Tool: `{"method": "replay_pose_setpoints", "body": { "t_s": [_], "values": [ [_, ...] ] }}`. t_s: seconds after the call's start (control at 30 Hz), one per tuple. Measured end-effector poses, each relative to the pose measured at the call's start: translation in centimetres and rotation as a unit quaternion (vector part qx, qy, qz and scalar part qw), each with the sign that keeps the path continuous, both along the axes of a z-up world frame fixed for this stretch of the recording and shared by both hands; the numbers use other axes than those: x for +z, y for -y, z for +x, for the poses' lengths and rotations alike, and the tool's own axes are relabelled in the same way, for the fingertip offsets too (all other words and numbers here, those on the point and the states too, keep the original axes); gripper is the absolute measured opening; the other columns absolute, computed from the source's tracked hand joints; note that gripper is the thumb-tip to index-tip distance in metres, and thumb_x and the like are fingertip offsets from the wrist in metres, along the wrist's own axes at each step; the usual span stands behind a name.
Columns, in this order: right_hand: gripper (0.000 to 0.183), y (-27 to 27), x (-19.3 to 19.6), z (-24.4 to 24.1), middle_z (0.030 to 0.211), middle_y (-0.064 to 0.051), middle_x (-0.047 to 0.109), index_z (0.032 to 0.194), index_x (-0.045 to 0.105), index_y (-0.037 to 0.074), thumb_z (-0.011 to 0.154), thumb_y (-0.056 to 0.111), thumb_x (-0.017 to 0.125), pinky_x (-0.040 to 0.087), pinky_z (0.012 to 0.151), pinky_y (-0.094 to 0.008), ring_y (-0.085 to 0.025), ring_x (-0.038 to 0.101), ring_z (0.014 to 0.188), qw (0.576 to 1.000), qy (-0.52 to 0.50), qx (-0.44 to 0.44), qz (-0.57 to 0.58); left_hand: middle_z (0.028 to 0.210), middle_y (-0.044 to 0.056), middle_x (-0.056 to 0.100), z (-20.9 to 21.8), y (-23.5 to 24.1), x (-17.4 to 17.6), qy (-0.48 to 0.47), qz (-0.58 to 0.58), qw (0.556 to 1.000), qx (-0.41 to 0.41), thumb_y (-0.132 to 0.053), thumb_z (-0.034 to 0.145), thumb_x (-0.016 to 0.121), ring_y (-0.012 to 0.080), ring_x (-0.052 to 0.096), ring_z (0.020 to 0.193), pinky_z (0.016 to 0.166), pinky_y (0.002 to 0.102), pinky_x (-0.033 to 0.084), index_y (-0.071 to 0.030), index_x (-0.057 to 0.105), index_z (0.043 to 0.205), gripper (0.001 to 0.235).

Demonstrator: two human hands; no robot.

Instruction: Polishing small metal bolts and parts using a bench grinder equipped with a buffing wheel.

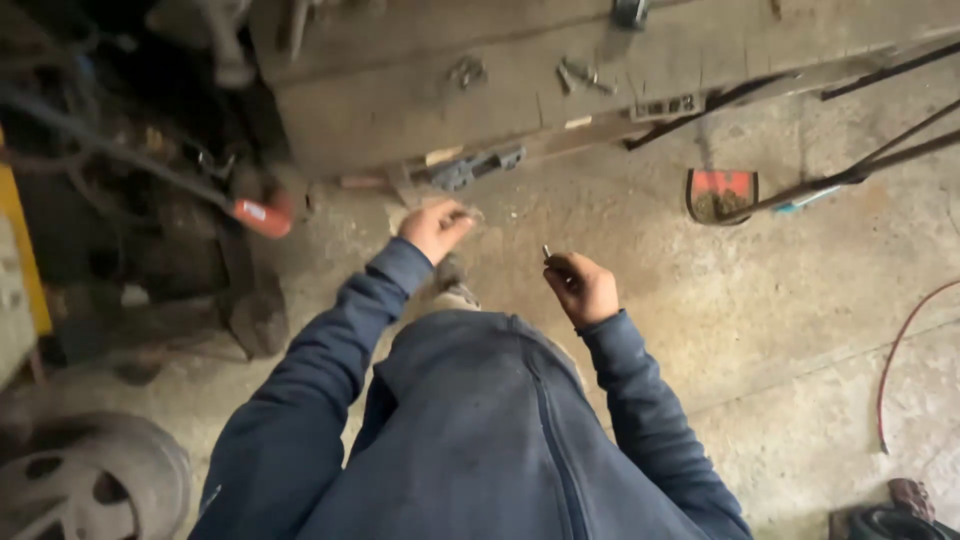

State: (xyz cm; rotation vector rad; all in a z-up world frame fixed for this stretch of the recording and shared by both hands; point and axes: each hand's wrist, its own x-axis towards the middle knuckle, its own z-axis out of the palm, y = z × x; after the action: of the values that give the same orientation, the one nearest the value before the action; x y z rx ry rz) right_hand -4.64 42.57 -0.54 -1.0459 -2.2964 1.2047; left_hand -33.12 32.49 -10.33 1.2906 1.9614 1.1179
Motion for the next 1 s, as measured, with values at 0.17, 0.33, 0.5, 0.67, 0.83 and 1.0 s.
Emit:
{"method": "replay_pose_setpoints", "body": {
  "t_s": [0.17, 0.33, 0.5, 0.67, 0.83, 1.0],
  "values": [
    [0.010, -10.0, -0.5, -6.7, 0.088, -0.009, 0.072, 0.102, 0.072, 0.011, 0.093, 0.013, 0.075, 0.055, 0.063, -0.032, -0.023, 0.070, 0.069, 0.993, 0.041, 0.005, 0.109, 0.106, 0.013, 0.068, -10.0, -10.9, 2.0, -0.035, 0.056, 0.996, 0.055, -0.026, 0.090, 0.073, 0.0311, 0.070, 0.079, 0.072, 0.043, 0.058, -0.012, 0.069, 0.106, 0.022],
    [0.010, -18.8, -0.9, -13.5, 0.086, -0.008, 0.068, 0.100, 0.069, 0.013, 0.094, 0.016, 0.075, 0.054, 0.065, -0.039, -0.030, 0.067, 0.077, 0.965, 0.032, 0.106, 0.239, 0.107, 0.009, 0.068, -13.0, -15.5, -2.4, -0.177, -0.037, 0.977, 0.117, -0.026, 0.083, 0.081, 0.0391, 0.066, 0.093, 0.077, 0.054, 0.053, -0.016, 0.066, 0.115, 0.036],
    [0.012, -25.3, -3.3, -17.2, 0.084, -0.004, 0.065, 0.098, 0.070, 0.017, 0.090, 0.022, 0.076, 0.052, 0.063, -0.040, -0.028, 0.066, 0.077, 0.927, 0.041, 0.213, 0.305, 0.115, 0.009, 0.064, -11.4, -16.4, -0.9, -0.210, -0.125, 0.960, 0.138, -0.036, 0.085, 0.078, 0.0394, 0.067, 0.094, 0.075, 0.053, 0.055, -0.023, 0.068, 0.106, 0.027],
    [0.017, -28.9, -2.9, -17.8, 0.084, -0.004, 0.064, 0.100, 0.073, 0.019, 0.084, 0.024, 0.077, 0.052, 0.062, -0.040, -0.027, 0.066, 0.077, 0.905, 0.024, 0.291, 0.309, 0.120, 0.007, 0.065, -10.2, -17.4, 0.3, -0.189, -0.250, 0.937, 0.157, -0.039, 0.096, 0.068, 0.0403, 0.067, 0.088, 0.072, 0.056, 0.053, -0.021, 0.068, 0.107, 0.021],
    [0.015, -31.1, 0.1, -18.7, 0.079, -0.010, 0.061, 0.095, 0.073, 0.012, 0.084, 0.020, 0.080, 0.051, 0.062, -0.041, -0.030, 0.063, 0.070, 0.909, -0.050, 0.374, 0.177, 0.107, 0.012, 0.069, -9.2, -17.2, 0.0, -0.158, -0.215, 0.927, 0.263, -0.040, 0.098, 0.068, 0.0410, 0.067, 0.085, 0.070, 0.056, 0.054, -0.023, 0.072, 0.106, 0.019],
    [0.014, -29.9, -0.4, -22.4, 0.081, -0.012, 0.065, 0.097, 0.074, 0.008, 0.089, 0.019, 0.079, 0.052, 0.062, -0.040, -0.030, 0.065, 0.068, 0.873, -0.047, 0.483, 0.059, 0.095, 0.009, 0.075, -5.9, -14.9, 3.0, 0.114, -0.139, 0.898, 0.401, -0.032, 0.097, 0.068, 0.0281, 0.071, 0.075, 0.064, 0.041, 0.057, -0.010, 0.071, 0.108, 0.024]
  ]
}}
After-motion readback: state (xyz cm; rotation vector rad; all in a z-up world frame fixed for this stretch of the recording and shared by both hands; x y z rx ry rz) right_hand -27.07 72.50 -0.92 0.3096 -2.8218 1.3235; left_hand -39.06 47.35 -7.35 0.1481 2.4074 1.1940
